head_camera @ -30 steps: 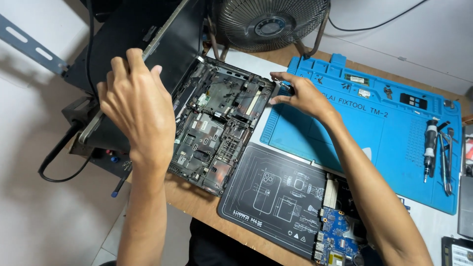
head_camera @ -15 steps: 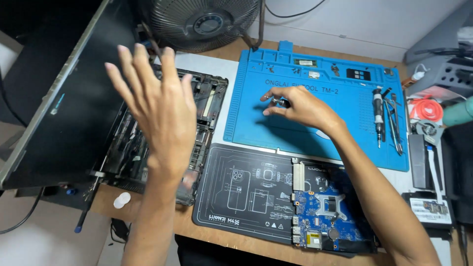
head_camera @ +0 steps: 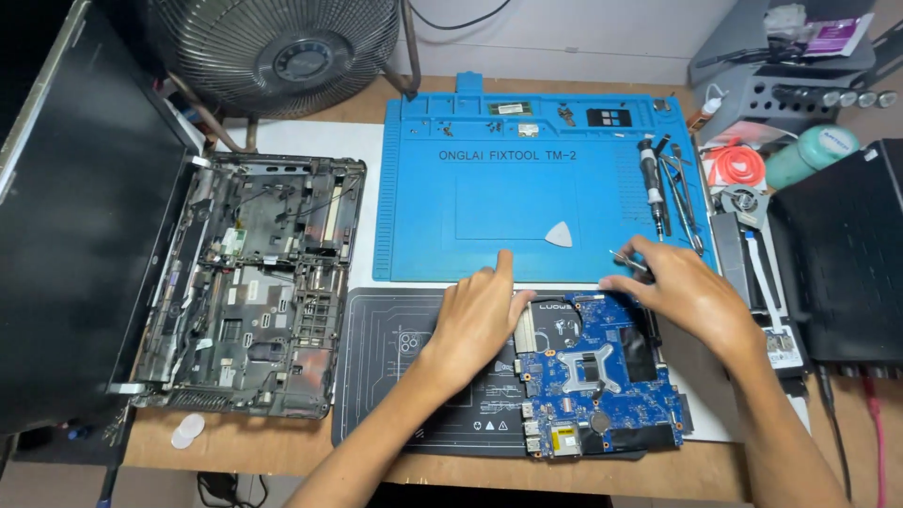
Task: Disassembling a laptop to remove the motherboard and inspect the SSD using hand tools.
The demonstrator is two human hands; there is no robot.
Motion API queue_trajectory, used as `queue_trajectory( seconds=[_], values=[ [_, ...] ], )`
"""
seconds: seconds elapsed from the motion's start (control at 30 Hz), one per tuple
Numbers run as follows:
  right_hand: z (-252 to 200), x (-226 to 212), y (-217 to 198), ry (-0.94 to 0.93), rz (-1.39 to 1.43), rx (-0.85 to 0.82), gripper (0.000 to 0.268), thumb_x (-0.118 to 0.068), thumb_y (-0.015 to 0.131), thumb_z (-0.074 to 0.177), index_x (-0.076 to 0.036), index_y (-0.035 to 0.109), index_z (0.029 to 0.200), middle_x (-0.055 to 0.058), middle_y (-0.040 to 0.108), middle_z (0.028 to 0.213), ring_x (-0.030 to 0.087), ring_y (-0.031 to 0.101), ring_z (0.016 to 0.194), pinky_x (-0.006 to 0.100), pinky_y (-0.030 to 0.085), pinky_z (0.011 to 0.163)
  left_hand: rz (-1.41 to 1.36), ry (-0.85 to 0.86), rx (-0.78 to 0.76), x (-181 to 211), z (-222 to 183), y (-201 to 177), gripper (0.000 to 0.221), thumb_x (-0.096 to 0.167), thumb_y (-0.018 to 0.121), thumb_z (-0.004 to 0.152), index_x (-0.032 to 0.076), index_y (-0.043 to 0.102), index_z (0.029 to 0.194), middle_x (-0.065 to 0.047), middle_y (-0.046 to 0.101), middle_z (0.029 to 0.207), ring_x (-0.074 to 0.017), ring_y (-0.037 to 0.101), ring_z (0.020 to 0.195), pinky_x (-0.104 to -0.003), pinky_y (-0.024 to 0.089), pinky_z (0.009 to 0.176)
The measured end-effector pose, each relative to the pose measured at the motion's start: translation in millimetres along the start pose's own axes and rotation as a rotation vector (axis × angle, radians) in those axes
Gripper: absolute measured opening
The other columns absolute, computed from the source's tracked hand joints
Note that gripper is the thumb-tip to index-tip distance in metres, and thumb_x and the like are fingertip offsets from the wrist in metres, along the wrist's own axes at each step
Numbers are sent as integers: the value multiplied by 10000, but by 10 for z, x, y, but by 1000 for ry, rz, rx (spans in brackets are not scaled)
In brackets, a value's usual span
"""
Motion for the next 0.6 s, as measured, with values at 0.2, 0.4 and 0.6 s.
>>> queue_trajectory(
  seconds=[0.2, 0.4, 0.6],
  values=[
    [-402, 332, 129, 156, 93, 0, 520, -514, 640, 904, -170, 556, 1285, 77, 722, 1158, 259, 700, 1037, 406, 515, 853, -103, -34, -172, 67, -78, 156, 405, 303, 553, 1061, -29, 449, 1269, -73, 601, 592, -354, 606, 532, -525, 517, 589],
    [-443, 556, 312, 198, 148, -43, 489, -547, 638, 899, -184, 549, 1214, 43, 748, 1108, 218, 706, 788, 351, 503, 810, -209, -4, -211, 125, -113, 273, 496, 218, 579, 1056, -73, 374, 1401, 28, 468, 559, -124, 415, 444, -332, 376, 387],
    [-372, 747, 494, 148, 279, 9, 478, -500, 636, 902, -153, 562, 1222, 37, 691, 1302, 233, 695, 1151, 383, 501, 943, -388, -95, -169, 90, -156, 280, 271, 72, 539, 1060, -34, 505, 1306, -2, 556, 576, -96, 452, 432, -276, 376, 387]
  ],
)
Point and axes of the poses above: each hand's wrist, its own z-axis towards the middle knuckle, its own y-axis out of the palm, x = y × z, the point moved 5 cm from there along z, towards the middle knuckle
